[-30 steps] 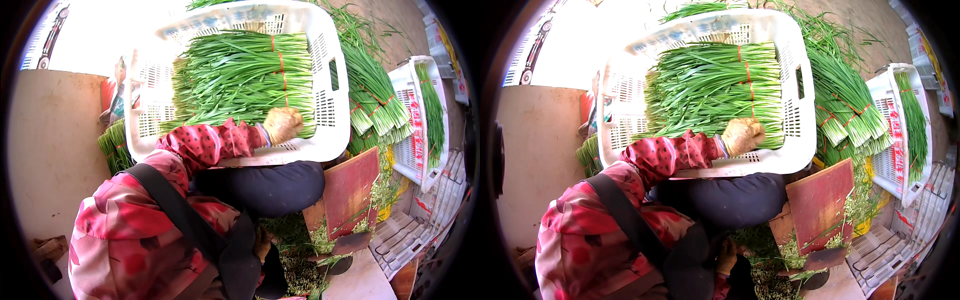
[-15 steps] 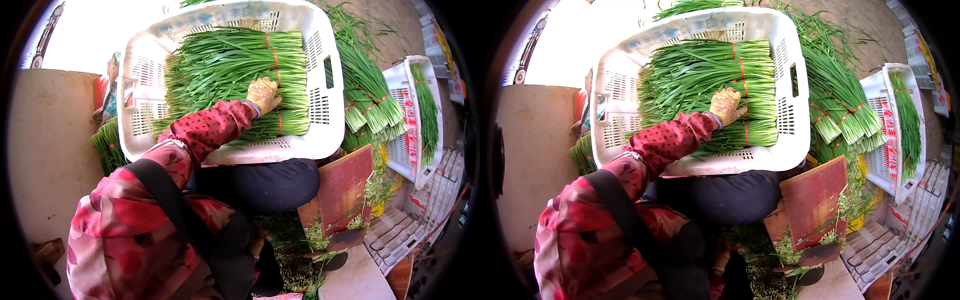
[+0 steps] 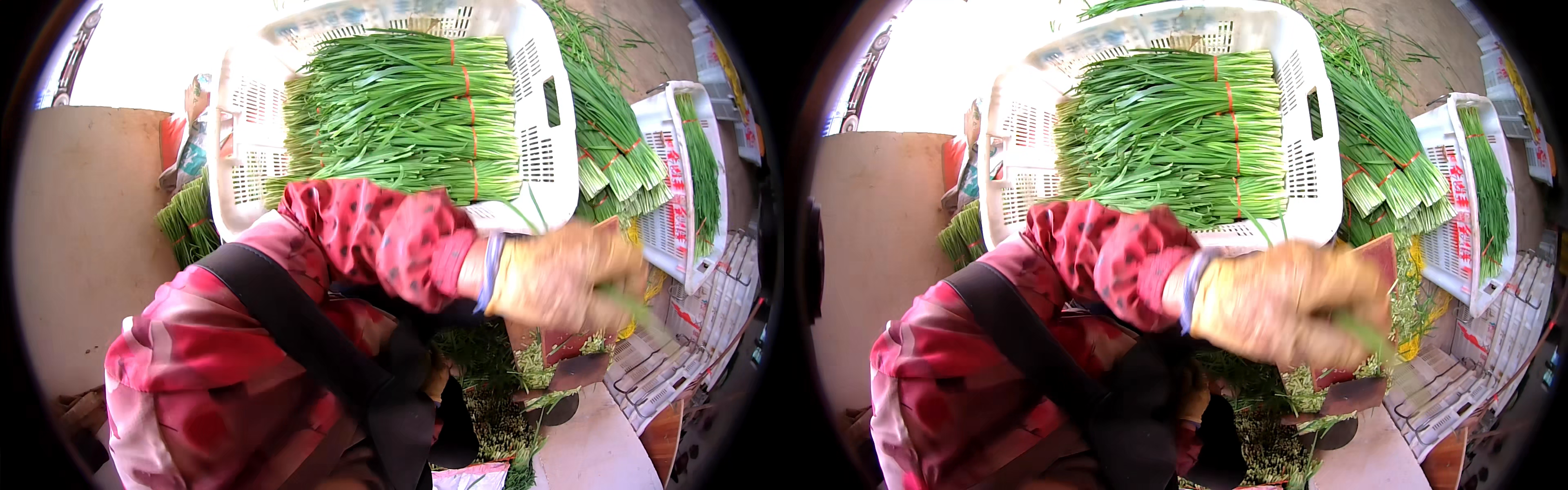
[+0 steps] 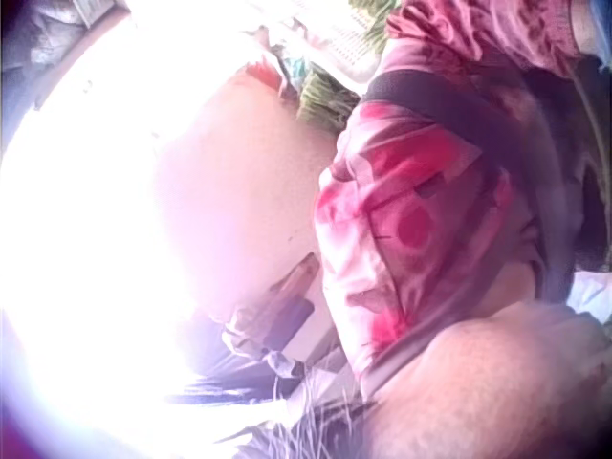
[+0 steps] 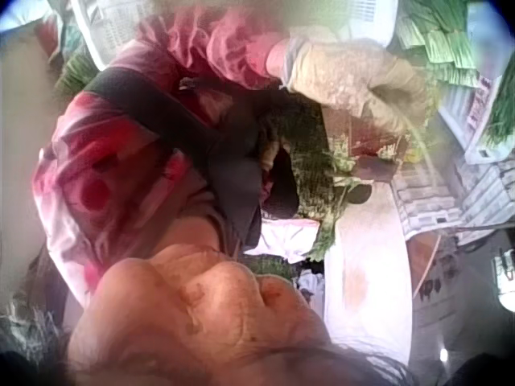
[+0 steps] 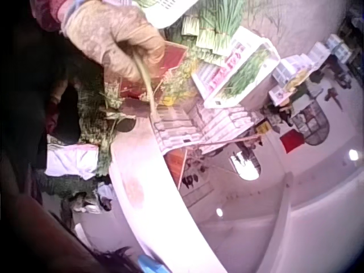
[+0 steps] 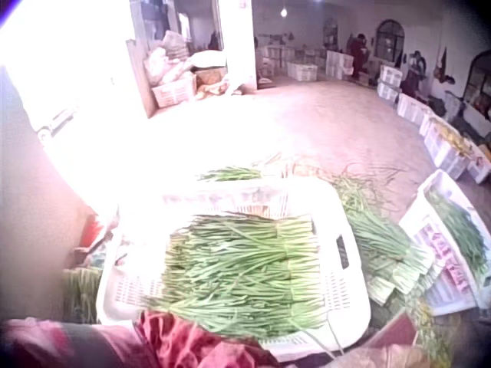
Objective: The person cleans and sorts bundles of chives by hand, trims their root ends with a cleaver on a wooden board, and places the bundles into a plastic crate.
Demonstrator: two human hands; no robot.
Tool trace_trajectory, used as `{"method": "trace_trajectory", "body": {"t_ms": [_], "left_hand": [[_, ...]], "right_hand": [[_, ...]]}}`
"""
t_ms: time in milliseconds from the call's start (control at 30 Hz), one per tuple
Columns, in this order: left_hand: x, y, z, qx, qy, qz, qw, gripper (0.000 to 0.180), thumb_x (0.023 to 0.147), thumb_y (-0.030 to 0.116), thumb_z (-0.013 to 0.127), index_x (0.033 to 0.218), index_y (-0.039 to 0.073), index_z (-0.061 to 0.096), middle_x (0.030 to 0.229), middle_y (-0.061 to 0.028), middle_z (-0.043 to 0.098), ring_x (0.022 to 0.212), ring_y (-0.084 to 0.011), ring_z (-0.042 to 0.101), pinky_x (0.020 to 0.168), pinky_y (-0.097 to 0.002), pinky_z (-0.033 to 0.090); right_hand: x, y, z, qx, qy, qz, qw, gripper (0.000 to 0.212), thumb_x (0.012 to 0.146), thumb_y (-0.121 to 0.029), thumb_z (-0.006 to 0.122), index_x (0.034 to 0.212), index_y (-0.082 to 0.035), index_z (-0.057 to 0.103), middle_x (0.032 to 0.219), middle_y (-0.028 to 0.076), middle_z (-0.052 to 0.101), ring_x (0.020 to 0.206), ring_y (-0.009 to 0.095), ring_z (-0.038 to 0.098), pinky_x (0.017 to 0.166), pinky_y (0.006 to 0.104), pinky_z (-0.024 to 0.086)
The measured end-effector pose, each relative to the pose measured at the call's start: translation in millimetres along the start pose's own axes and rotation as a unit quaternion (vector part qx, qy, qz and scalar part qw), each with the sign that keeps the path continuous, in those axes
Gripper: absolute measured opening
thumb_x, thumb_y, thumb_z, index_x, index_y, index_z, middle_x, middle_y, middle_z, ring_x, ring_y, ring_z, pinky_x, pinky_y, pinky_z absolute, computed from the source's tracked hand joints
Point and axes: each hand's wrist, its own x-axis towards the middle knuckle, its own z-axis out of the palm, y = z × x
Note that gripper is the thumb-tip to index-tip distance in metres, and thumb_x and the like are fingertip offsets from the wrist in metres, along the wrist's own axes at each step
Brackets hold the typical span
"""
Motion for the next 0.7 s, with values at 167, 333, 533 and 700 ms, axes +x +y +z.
{"method": "trace_trajectory", "body": {"t_ms": [167,333,533,700], "left_hand": [[-103.5,-9.3,11.1,0.199,-0.056,0.143,0.968,0.049,0.085,0.027,0.07,0.122,-0.001,0.055,0.127,-0.0196,0.053,0.117,-0.0383,0.053,0.097,-0.0435,0.046],[-191.6,-95.5,-163.8,0.566,0.263,-0.198,0.756,0.053,0.086,0.032,0.067,0.126,0.001,0.052,0.127,-0.0224,0.054,0.116,-0.0383,0.054,0.096,-0.0423,0.046],[-255.6,-155.6,-192.8,0.662,0.086,-0.358,0.653,0.075,0.09,0.04,0.059,0.145,-0.001,0.03,0.148,-0.0221,0.034,0.138,-0.0364,0.031,0.113,-0.0477,0.027],[-256.6,-194.5,-156.8,0.649,-0.106,-0.327,0.679,0.069,0.095,0.036,0.047,0.15,0.002,0.022,0.156,-0.0166,0.021,0.145,-0.0328,0.02,0.116,-0.0527,0.018]], "right_hand": [[-17.9,49.2,35.1,0.238,0.075,0.085,0.965,0.035,0.093,-0.02,0.056,0.122,-0.001,0.061,0.116,0.016,0.065,0.107,0.029,0.063,0.091,0.036,0.049],[-14.2,53.8,31.1,0.21,0.039,0.063,0.975,0.035,0.093,-0.02,0.057,0.123,-0.002,0.061,0.12,0.014,0.065,0.111,0.027,0.062,0.094,0.0344,0.048],[-18.4,28.0,14.6,0.018,-0.016,0.016,1.0,0.035,0.092,-0.02,0.058,0.122,-0.002,0.062,0.122,0.014,0.065,0.113,0.026,0.061,0.094,0.034,0.047],[-37.3,45.6,31.6,0.097,0.019,0.11,0.989,0.035,0.092,-0.021,0.056,0.123,-0.004,0.062,0.122,0.015,0.064,0.112,0.026,0.062,0.094,0.0348,0.048]]}}
